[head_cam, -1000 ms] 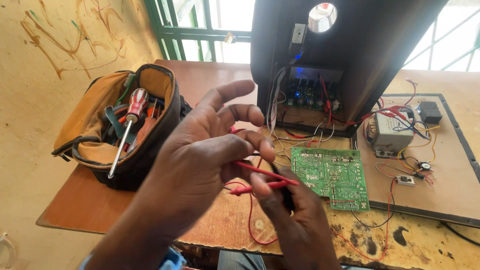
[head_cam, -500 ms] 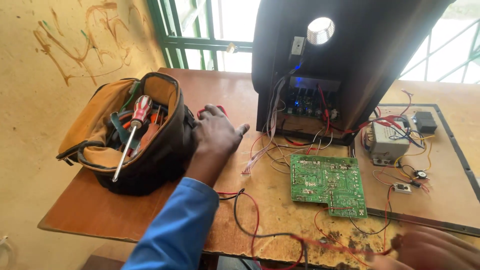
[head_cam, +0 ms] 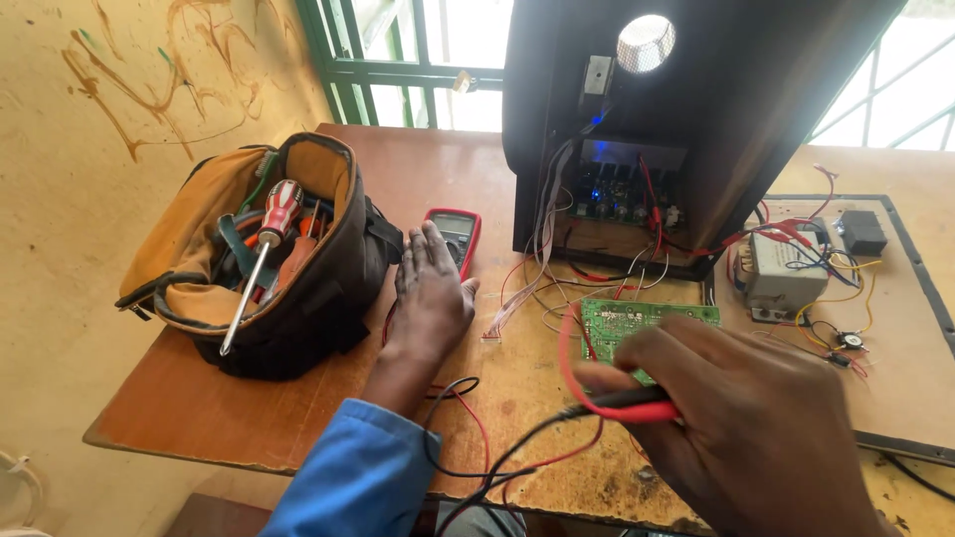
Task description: Soldering a circuit board and testing electrical points using a digital multimeter
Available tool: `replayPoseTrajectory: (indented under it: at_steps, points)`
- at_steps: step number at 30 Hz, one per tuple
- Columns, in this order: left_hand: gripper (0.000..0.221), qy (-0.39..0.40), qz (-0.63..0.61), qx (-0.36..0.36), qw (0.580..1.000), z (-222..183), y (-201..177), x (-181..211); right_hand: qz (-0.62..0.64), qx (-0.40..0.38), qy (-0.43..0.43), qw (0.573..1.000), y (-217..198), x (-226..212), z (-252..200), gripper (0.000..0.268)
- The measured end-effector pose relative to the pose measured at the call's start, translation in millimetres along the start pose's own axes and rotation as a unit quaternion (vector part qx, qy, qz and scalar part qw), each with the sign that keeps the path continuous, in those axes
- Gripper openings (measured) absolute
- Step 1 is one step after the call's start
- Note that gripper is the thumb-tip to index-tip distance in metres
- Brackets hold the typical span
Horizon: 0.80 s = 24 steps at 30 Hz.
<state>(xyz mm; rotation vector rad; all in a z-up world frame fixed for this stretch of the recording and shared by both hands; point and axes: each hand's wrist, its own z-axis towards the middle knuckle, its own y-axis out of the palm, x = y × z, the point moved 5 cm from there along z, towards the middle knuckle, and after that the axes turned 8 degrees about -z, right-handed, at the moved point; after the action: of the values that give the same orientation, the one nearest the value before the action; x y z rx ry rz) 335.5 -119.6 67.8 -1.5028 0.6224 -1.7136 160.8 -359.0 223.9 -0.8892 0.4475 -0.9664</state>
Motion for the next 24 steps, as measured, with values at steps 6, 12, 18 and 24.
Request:
replayPoseTrajectory:
  at_steps: [6,12,18,24]
  points:
    - [0.080,0.042,0.196,0.192,0.961,-33,-9,5,-0.030,-0.135,-0.053,0.989,35,-6,24,0.040]
    - [0.058,0.039,0.163,0.223,0.960,-36,-10,5,-0.035,-0.117,-0.035,0.992,57,-17,49,0.040]
    - [0.052,0.038,0.107,0.198,0.974,-48,-26,10,-0.012,-0.145,0.038,0.989,90,-21,58,0.037]
    - [0.040,0.037,0.022,0.186,0.982,-53,-40,2,0.072,-0.160,0.072,0.982,117,-31,74,0.034]
